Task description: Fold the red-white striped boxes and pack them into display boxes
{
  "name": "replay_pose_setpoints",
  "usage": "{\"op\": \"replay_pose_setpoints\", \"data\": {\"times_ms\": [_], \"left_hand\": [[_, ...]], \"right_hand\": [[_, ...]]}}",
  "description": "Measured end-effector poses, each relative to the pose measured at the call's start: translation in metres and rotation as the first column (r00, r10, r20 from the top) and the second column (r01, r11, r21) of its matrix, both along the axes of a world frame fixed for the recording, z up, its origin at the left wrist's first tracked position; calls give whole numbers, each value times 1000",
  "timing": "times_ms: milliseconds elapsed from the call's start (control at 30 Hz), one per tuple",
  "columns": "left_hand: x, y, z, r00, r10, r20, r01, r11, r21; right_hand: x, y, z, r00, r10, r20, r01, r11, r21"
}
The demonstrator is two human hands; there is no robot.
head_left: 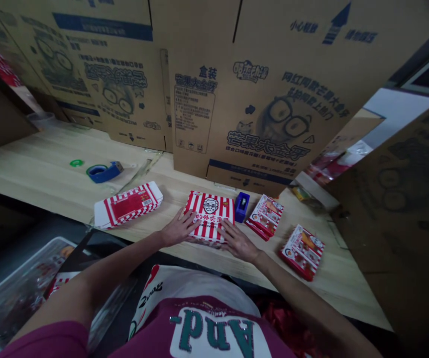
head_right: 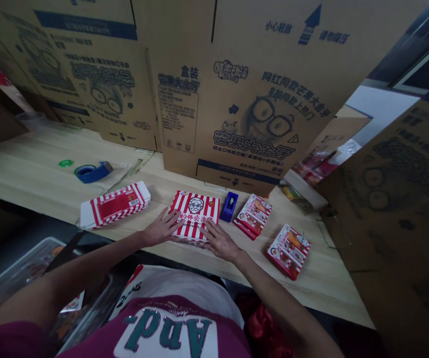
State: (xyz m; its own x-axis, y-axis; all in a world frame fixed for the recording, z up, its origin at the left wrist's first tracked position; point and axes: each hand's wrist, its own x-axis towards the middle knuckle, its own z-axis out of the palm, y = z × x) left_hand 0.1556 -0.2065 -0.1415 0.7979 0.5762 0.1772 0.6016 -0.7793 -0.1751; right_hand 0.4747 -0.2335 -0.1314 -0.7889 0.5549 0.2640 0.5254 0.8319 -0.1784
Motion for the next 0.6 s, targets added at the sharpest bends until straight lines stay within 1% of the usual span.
{"op": "replay_pose_setpoints", "data": {"times_ms": [133,300,467,600], "left_hand": [[-1,0,-1,1000,11,9,-11,1000,4],[2,-3,-1,998,51,45,-49,998,-46],[4,-10,7,990,136,36,-134,989,-60],[12,-14,15,990,141,21,-140,989,-51]], "right_hand": [[12,-4,-8,998,-36,-51,36,999,-11],[7,-10,-20,985,-129,-117,129,992,-10],[0,-5,-23,975,-132,-177,134,991,2],[-3,-2,-30,963,-128,-237,130,991,-7]]}}
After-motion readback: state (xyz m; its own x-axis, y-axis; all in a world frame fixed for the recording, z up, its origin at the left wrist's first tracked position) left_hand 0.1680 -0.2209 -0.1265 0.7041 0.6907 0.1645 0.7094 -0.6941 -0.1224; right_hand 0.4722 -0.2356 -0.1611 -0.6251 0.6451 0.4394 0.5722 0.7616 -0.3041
